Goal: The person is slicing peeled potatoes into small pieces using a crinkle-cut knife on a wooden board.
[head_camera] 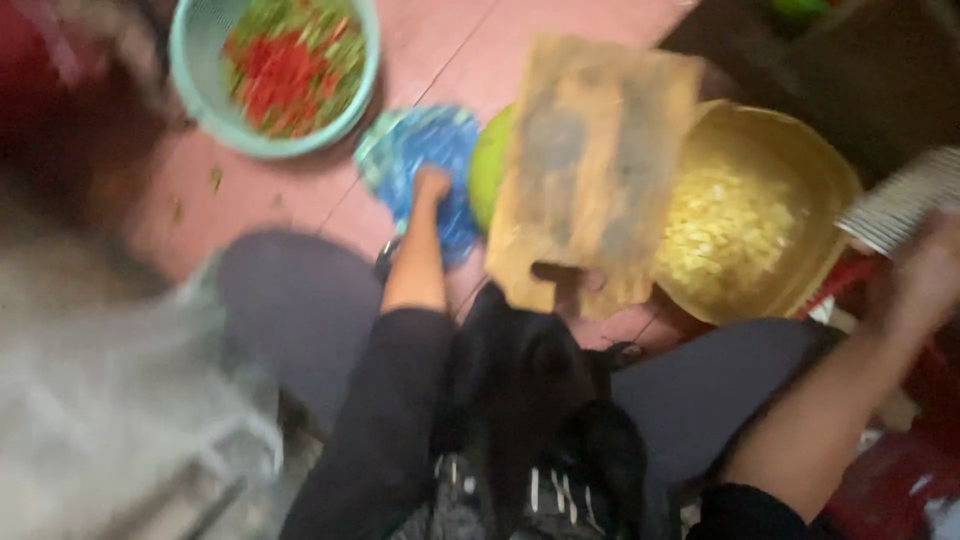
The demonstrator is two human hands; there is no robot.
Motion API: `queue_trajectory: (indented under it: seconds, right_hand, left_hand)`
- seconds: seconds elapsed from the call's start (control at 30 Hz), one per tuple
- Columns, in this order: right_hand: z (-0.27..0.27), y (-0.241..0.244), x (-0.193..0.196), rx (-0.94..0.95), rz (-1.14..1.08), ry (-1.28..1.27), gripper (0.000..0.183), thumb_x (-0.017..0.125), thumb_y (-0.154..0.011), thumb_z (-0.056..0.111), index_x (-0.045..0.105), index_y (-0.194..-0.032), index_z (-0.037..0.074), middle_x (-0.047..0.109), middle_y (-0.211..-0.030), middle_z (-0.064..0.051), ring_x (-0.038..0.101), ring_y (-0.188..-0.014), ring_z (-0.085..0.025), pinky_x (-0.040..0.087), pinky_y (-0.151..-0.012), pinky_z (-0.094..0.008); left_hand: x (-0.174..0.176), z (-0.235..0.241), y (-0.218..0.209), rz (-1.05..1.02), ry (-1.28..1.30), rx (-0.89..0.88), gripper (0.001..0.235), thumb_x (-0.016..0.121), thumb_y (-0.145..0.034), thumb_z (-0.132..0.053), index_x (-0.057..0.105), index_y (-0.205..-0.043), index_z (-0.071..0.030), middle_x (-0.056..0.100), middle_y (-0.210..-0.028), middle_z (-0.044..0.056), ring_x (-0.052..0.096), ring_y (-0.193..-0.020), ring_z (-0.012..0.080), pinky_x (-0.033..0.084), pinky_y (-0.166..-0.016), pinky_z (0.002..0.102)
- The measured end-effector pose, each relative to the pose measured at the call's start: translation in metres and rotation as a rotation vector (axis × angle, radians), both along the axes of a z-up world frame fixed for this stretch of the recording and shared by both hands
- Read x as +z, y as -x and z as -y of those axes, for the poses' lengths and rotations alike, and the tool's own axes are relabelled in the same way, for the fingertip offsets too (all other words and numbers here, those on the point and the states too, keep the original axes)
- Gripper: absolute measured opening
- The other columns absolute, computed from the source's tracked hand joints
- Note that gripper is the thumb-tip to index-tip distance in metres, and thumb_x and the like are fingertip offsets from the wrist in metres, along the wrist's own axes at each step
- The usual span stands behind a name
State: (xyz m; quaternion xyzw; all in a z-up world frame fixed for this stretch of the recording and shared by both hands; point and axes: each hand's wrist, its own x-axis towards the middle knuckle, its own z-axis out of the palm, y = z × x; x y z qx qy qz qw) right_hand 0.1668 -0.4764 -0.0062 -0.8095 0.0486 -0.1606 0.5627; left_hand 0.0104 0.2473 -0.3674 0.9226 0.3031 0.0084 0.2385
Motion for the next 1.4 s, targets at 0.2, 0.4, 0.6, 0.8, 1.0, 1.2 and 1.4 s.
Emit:
queue_trajectory:
  seconds: [0.2, 0.4, 0.6, 0.8, 1.0, 1.2, 1.4]
  right_hand:
    - [-0.071, 0.05, 0.03, -0.078, 0.233, 0.481, 0.031, 0.059, -0.105, -0.003, 0.048, -0.135, -0.003, 0.064, -0.122, -0.018, 0.065, -0.106, -0.029, 0.055, -0.09, -0.043]
    - [-0.125, 0.047, 0.066, -0.063, 0.019, -0.027, 0.023, 0.056, -0.108, 0.003, 0.048, -0.13, 0.0, 0.066, -0.112, -0.012, 0.07, -0.086, -0.018, 0.062, -0.065, -0.033]
    - [-0.137, 0.051, 0.086, -0.055, -0.017, -0.036, 0.024, 0.055, -0.108, 0.005, 0.047, -0.13, 0.002, 0.069, -0.109, -0.013, 0.073, -0.078, -0.017, 0.062, -0.056, -0.033]
    - [-0.14, 0.074, 0.098, -0.009, 0.022, -0.081, 0.026, 0.055, -0.107, 0.005, 0.046, -0.132, 0.003, 0.07, -0.109, -0.012, 0.074, -0.077, -0.018, 0.063, -0.053, -0.034]
    - [-0.145, 0.086, 0.093, 0.097, 0.067, -0.006, 0.029, 0.058, -0.108, 0.005, 0.047, -0.135, 0.002, 0.066, -0.111, -0.013, 0.073, -0.082, -0.02, 0.062, -0.057, -0.036]
    - [-0.162, 0.091, 0.086, 0.199, 0.062, -0.118, 0.029, 0.057, -0.11, 0.005, 0.046, -0.136, 0.003, 0.065, -0.115, -0.012, 0.074, -0.087, -0.02, 0.063, -0.059, -0.038]
    - [-0.178, 0.097, 0.072, 0.241, 0.016, -0.134, 0.027, 0.056, -0.11, 0.007, 0.044, -0.133, 0.003, 0.065, -0.112, -0.012, 0.075, -0.083, -0.022, 0.062, -0.057, -0.037]
  left_hand:
    - [0.001, 0.032, 0.024, -0.044, -0.125, 0.081, 0.04, 0.067, -0.086, -0.024, 0.068, -0.118, 0.001, 0.066, -0.124, 0.026, 0.061, -0.118, 0.0407, 0.049, -0.103, 0.048]
    - [0.011, 0.038, 0.032, -0.278, 0.099, 0.208, 0.064, 0.081, -0.075, -0.032, 0.06, -0.129, -0.004, 0.059, -0.131, 0.028, 0.06, -0.117, 0.0475, 0.05, -0.1, 0.052]
    - [0.023, 0.055, 0.024, 0.093, 0.132, 0.257, 0.056, 0.084, -0.08, -0.033, 0.062, -0.121, -0.001, 0.067, -0.116, 0.028, 0.064, -0.107, 0.046, 0.052, -0.096, 0.051]
    - [0.177, 0.054, -0.017, 0.923, 0.253, 0.438, 0.038, 0.078, -0.1, -0.025, 0.063, -0.121, 0.003, 0.068, -0.109, 0.016, 0.063, -0.095, 0.0277, 0.055, -0.085, 0.042]
    - [0.371, 0.134, 0.009, 0.983, 1.63, 0.029, 0.047, 0.064, -0.106, -0.024, 0.052, -0.147, -0.005, 0.064, -0.111, 0.009, 0.06, -0.092, 0.0165, 0.052, -0.08, 0.028]
    - [0.411, 0.195, 0.024, 0.782, 2.093, -0.221, 0.054, 0.06, -0.105, -0.023, 0.043, -0.153, -0.006, 0.064, -0.123, 0.013, 0.066, -0.101, 0.0241, 0.056, -0.085, 0.027]
    - [0.364, 0.227, 0.003, 0.792, 1.472, -0.28, 0.044, 0.069, -0.102, -0.017, 0.053, -0.141, -0.003, 0.066, -0.121, 0.01, 0.066, -0.1, 0.0176, 0.056, -0.081, 0.026]
